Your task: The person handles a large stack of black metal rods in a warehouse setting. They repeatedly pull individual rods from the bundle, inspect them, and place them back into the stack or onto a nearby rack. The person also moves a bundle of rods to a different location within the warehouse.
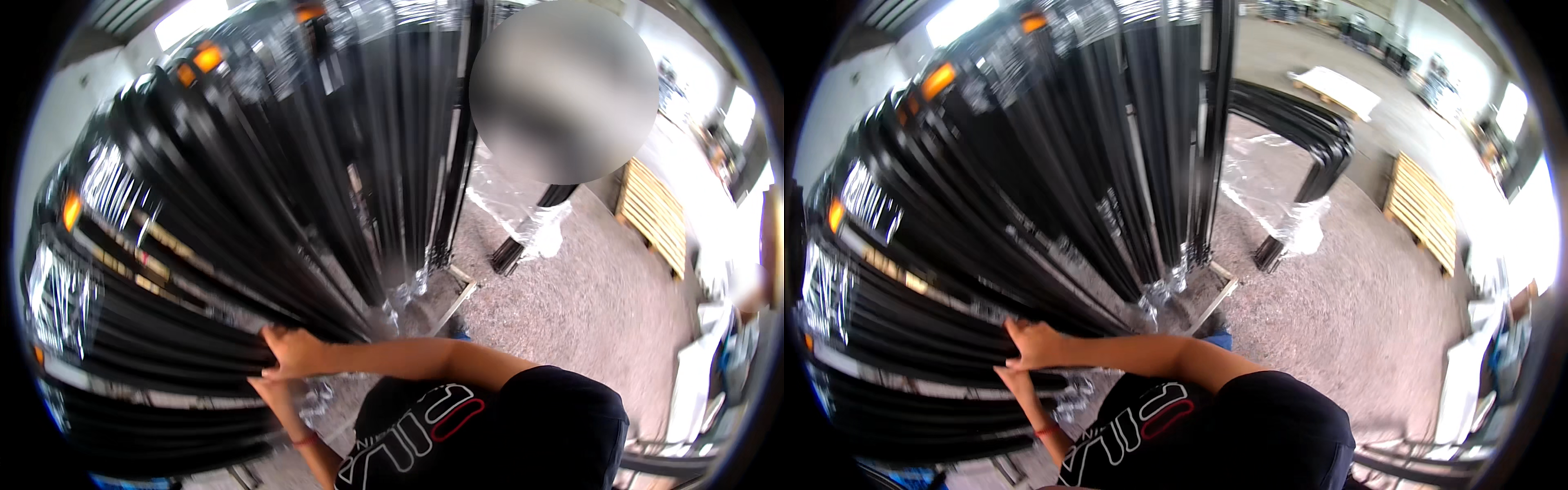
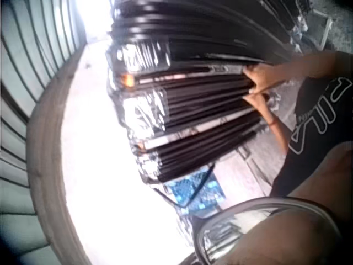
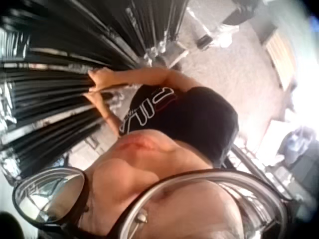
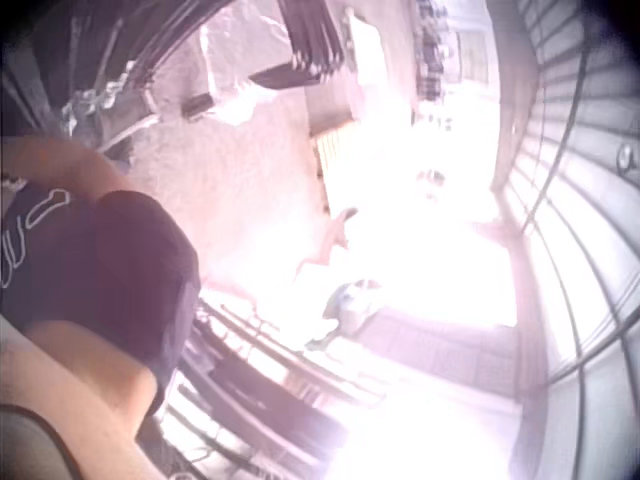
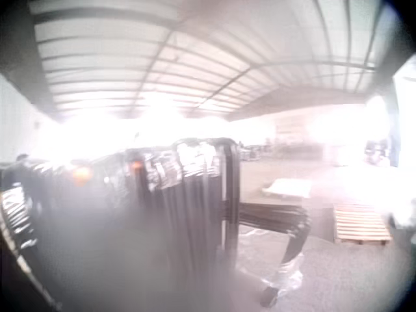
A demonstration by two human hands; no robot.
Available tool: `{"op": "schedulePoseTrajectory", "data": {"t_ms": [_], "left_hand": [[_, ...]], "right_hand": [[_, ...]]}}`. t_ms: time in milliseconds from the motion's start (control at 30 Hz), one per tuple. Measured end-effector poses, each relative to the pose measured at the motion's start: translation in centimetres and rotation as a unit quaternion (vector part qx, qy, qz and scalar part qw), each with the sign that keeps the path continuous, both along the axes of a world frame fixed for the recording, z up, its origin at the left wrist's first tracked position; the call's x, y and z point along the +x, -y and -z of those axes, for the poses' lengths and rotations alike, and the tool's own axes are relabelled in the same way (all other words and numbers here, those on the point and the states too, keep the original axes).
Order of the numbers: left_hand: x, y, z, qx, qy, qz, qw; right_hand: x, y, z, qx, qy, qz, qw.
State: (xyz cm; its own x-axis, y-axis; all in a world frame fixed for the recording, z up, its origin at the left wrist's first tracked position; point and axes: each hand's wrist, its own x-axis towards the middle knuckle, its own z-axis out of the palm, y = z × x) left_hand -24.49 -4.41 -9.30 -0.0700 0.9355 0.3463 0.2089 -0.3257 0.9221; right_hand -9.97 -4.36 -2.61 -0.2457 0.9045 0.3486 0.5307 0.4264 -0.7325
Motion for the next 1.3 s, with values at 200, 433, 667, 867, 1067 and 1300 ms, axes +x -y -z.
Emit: {"op": "schedulePoseTrajectory", "data": {"t_ms": [200, 433, 667, 867, 1067, 1300], "left_hand": [[0.7, -0.8, 0.0, 0.002, -0.079, -0.131, 0.988], [2.6, -0.4, -1.0, 0.058, 0.039, -0.043, 0.997], [2.2, 0.3, -2.1, 0.041, 0.013, -0.067, 0.997], [2.1, 0.3, -2.4, 0.030, 0.000, -0.067, 0.997], [7.7, 6.6, -5.8, 0.279, -0.108, -0.280, 0.912], [10.7, 4.3, -8.3, 0.157, -0.016, 0.065, 0.985]], "right_hand": [[0.2, -0.7, 0.7, 0.100, 0.000, 0.029, 0.995], [1.8, -0.4, -0.7, -0.017, 0.010, -0.023, 1.000], [5.2, 3.9, -10.1, 0.041, -0.026, -0.083, 0.995], [7.9, 6.1, -16.1, 0.360, 0.000, 0.035, 0.932], [8.8, 4.4, -14.5, 0.404, -0.010, 0.149, 0.902], [11.5, 3.0, -10.5, 0.276, -0.196, 0.126, 0.933]]}}
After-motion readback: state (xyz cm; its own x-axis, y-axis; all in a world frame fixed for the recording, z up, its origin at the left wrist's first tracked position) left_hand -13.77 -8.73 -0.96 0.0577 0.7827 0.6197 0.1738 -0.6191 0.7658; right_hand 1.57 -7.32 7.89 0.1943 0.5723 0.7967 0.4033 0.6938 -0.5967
